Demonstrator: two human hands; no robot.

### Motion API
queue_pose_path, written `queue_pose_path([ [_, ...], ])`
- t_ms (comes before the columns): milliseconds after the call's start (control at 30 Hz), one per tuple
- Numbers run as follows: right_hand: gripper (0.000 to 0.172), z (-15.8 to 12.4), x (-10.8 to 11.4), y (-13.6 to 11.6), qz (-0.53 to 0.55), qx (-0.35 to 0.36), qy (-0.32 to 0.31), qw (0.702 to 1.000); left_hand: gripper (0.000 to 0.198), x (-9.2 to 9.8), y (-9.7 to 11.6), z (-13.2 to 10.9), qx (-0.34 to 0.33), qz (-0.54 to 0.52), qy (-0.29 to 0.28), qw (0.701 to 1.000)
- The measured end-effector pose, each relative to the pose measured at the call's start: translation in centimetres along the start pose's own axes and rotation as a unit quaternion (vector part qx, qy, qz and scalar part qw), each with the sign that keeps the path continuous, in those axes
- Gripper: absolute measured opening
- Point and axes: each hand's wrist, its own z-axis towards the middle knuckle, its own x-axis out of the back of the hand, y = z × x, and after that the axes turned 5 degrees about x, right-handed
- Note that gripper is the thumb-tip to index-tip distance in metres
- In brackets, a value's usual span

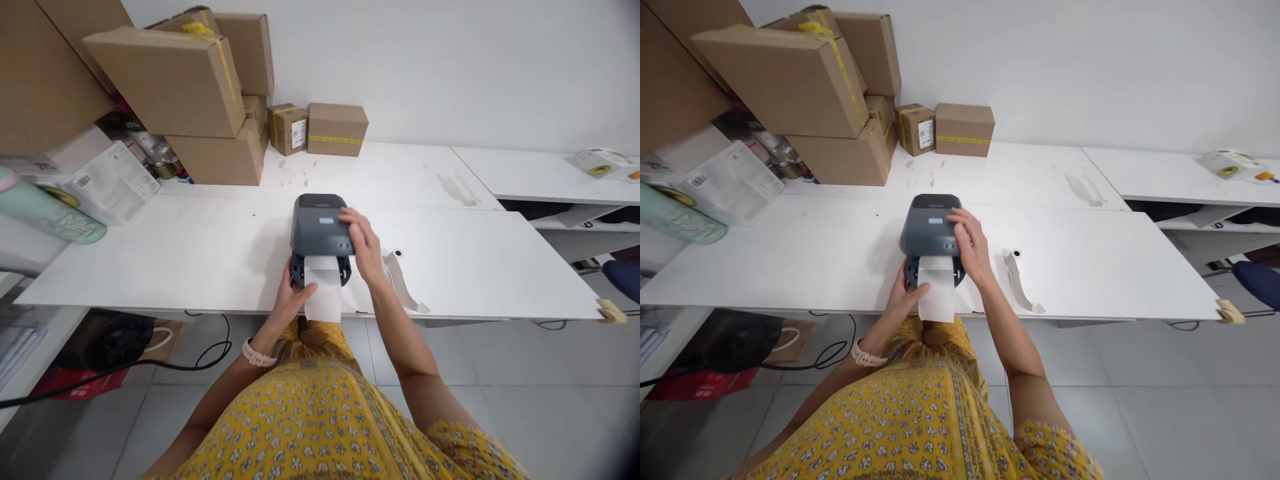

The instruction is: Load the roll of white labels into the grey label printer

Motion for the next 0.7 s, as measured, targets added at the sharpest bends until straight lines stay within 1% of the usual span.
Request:
queue_pose_path([
  [33, 0.038, -1.7, -0.2, 0.1, -0.001, -0.014, -0.007, 1.000, 0.109, 0.1, -0.1, 0.0, -0.006, 0.008, -0.006, 1.000],
  [67, 0.039, -3.1, -0.5, 0.5, 0.001, -0.038, -0.005, 0.999, 0.111, 0.2, 0.0, -0.1, -0.011, 0.012, -0.014, 1.000],
  [100, 0.047, -4.2, -0.9, 1.0, 0.010, -0.077, 0.002, 0.997, 0.112, 0.2, 0.1, -0.1, -0.013, 0.010, -0.021, 1.000],
  [133, 0.060, -5.1, -1.3, 1.6, 0.028, -0.128, 0.014, 0.991, 0.111, 0.3, 0.4, 0.0, -0.012, 0.004, -0.024, 1.000],
  [200, 0.085, -6.1, -2.1, 2.8, 0.095, -0.243, 0.031, 0.965, 0.102, 0.3, 1.3, 0.2, 0.004, -0.006, -0.007, 1.000],
  [233, 0.093, -6.5, -2.4, 3.2, 0.136, -0.289, 0.032, 0.947, 0.096, 0.3, 1.9, 0.5, 0.020, -0.007, 0.014, 1.000],
  [300, 0.100, -6.8, -2.8, 3.6, 0.208, -0.341, 0.025, 0.917, 0.085, 0.2, 3.2, 1.1, 0.058, -0.008, 0.050, 0.997],
  [367, 0.103, -6.8, -2.7, 3.4, 0.250, -0.354, 0.024, 0.901, 0.079, 0.1, 4.3, 1.8, 0.085, -0.021, 0.048, 0.995],
  [467, 0.106, -6.7, -2.3, 2.7, 0.269, -0.368, 0.041, 0.889, 0.077, 0.1, 5.1, 2.5, 0.090, -0.040, 0.019, 0.995],
  [600, 0.106, -6.8, -2.5, 2.8, 0.280, -0.385, 0.068, 0.877, 0.081, 0.2, 4.6, 2.8, 0.072, -0.046, 0.044, 0.995],
  [700, 0.098, -7.3, -3.1, 3.7, 0.271, -0.369, 0.082, 0.885, 0.083, 0.2, 3.9, 3.1, 0.069, -0.045, 0.058, 0.995],
])
